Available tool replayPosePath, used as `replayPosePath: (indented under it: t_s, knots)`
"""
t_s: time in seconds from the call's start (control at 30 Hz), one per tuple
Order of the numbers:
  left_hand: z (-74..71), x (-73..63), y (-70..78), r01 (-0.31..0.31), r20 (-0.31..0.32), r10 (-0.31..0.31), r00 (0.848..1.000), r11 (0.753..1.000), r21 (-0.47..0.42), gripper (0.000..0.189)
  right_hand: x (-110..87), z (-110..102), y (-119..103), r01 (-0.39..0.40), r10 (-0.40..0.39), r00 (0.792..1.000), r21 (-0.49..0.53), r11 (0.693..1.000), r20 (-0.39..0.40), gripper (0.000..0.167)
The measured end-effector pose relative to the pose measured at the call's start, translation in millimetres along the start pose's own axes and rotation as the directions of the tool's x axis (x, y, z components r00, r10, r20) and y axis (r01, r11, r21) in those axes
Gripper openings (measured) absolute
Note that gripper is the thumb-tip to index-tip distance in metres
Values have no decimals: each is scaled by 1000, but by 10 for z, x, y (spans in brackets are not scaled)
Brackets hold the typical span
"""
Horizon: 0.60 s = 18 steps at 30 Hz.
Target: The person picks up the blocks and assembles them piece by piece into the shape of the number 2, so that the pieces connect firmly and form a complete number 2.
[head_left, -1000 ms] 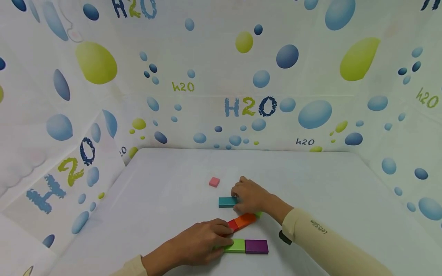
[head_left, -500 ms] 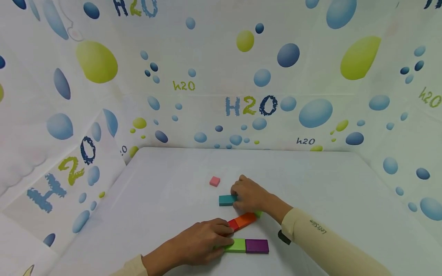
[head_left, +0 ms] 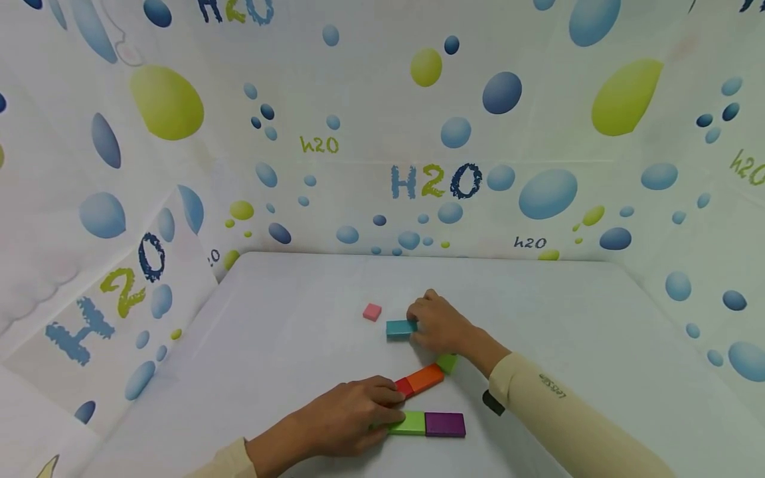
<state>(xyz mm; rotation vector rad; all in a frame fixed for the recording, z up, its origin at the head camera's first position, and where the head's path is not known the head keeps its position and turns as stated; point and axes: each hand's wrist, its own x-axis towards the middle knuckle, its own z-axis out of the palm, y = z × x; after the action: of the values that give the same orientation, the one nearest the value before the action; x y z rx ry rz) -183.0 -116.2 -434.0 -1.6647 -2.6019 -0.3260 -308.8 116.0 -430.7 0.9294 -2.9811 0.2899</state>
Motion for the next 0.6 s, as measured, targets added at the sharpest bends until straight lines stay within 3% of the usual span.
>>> replayPosePath:
  t_s: [0.2, 0.6]
  knots:
    - [-4, 0, 5, -1, -3, 1, 1000, 1000, -2, 28, 7, -50, 50, -39, 39, 999, 54, 998, 5, 26]
    - [-10, -1, 1, 0, -4, 0, 1000, 1000, -6, 28, 49, -42, 122, -72, 72, 997, 64, 995, 1, 26]
